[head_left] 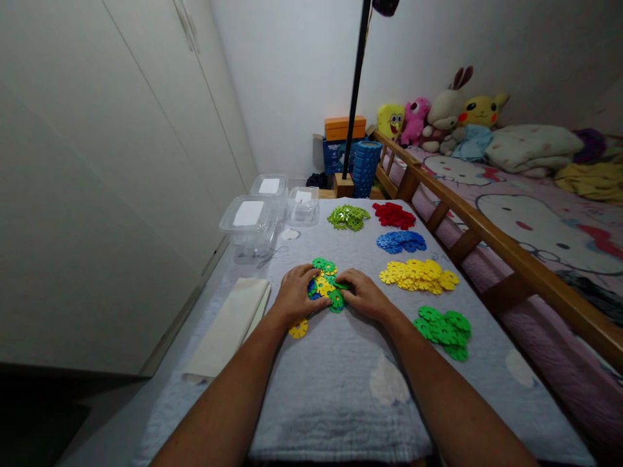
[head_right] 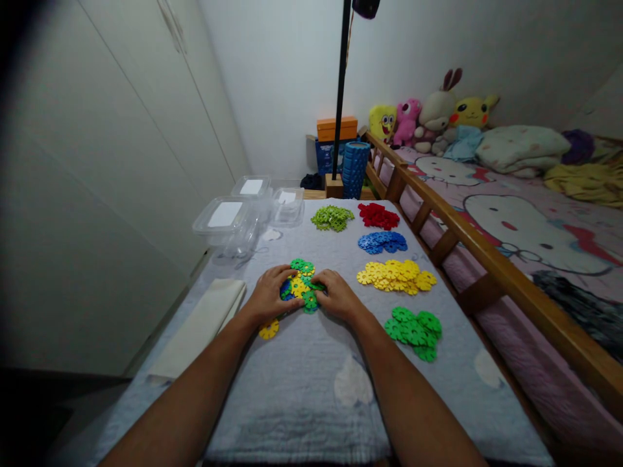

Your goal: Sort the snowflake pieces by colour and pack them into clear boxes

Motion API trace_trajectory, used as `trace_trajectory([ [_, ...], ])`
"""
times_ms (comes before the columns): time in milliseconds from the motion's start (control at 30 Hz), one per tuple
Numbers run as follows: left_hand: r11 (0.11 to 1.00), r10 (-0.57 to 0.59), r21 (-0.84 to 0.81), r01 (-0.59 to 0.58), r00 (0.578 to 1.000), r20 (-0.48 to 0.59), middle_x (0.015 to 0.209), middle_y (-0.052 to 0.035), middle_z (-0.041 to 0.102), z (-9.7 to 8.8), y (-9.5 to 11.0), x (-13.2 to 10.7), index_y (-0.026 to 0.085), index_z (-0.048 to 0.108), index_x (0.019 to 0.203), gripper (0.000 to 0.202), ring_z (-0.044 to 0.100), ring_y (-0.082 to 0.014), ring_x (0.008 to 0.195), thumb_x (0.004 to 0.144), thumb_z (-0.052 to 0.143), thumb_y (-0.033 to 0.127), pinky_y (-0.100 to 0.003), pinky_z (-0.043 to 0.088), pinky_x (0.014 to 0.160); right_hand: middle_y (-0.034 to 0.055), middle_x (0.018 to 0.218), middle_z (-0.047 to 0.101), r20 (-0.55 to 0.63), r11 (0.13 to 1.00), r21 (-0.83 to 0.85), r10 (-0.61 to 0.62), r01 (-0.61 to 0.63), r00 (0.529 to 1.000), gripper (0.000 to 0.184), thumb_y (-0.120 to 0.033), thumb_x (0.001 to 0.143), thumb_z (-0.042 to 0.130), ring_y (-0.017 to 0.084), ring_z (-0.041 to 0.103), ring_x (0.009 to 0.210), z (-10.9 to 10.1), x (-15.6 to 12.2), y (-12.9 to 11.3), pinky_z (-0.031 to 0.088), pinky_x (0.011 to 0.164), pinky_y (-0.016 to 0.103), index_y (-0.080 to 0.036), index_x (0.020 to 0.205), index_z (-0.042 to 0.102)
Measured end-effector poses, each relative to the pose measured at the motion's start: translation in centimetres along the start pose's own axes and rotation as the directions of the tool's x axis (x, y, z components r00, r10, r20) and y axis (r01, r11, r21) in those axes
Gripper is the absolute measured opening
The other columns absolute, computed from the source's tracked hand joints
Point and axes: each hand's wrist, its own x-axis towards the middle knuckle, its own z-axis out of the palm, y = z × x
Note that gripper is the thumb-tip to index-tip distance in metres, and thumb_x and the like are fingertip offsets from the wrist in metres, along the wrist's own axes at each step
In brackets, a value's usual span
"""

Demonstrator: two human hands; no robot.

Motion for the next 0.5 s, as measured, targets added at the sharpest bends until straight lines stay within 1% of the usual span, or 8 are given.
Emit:
trace_trajectory([
  [133,1.000,0.007,0.017,-0.007,1.000,-0.004,0.138,-0.0138,0.059,0.00,-0.02,-0.03,0.022,0.064,0.129,0.067,0.052,-0.0340,0.129,0.072,0.079,0.052,-0.051,0.038,0.112,0.0050,0.092,0.067,-0.093,0.998,0.023,0.062,-0.060,0.994,0.018,-0.012,0.084,0.055,0.020,0.061,0.091,0.08,0.10,0.03,0.048,0.085,0.035,-0.020,0.092,0.070],
  [267,1.000,0.006,0.020,-0.006,1.000,0.003,0.138,-0.0136,0.059,-0.13,0.22,-0.03,0.022,0.064,0.129,0.064,0.052,-0.0337,0.129,0.074,0.078,0.050,-0.051,0.038,0.112,0.0044,0.086,0.063,-0.164,0.995,-0.001,0.095,-0.096,0.982,0.017,-0.019,0.089,0.056,0.019,0.060,0.086,-0.17,0.14,0.23,0.047,0.080,0.032,-0.020,0.085,0.072],
  [400,1.000,0.000,0.026,-0.001,1.000,0.019,0.137,-0.0138,0.059,-0.32,0.46,0.02,0.020,0.064,0.128,0.061,0.052,-0.0337,0.129,0.076,0.076,0.048,-0.052,0.038,0.112,0.0046,0.085,0.065,-0.168,0.991,0.026,0.131,-0.129,0.977,0.019,-0.022,0.090,0.054,0.018,0.061,0.085,-0.48,0.22,0.60,0.046,0.080,0.030,-0.019,0.086,0.072],
  [500,1.000,-0.002,0.022,0.002,1.000,0.021,0.138,-0.0150,0.059,-0.37,0.46,0.00,0.018,0.064,0.129,0.060,0.052,-0.0338,0.129,0.077,0.075,0.047,-0.052,0.038,0.112,0.0044,0.088,0.069,-0.177,0.981,0.071,0.193,-0.183,0.965,0.017,-0.023,0.089,0.055,0.018,0.062,0.084,-0.50,0.24,0.67,0.046,0.080,0.030,-0.019,0.093,0.071],
])
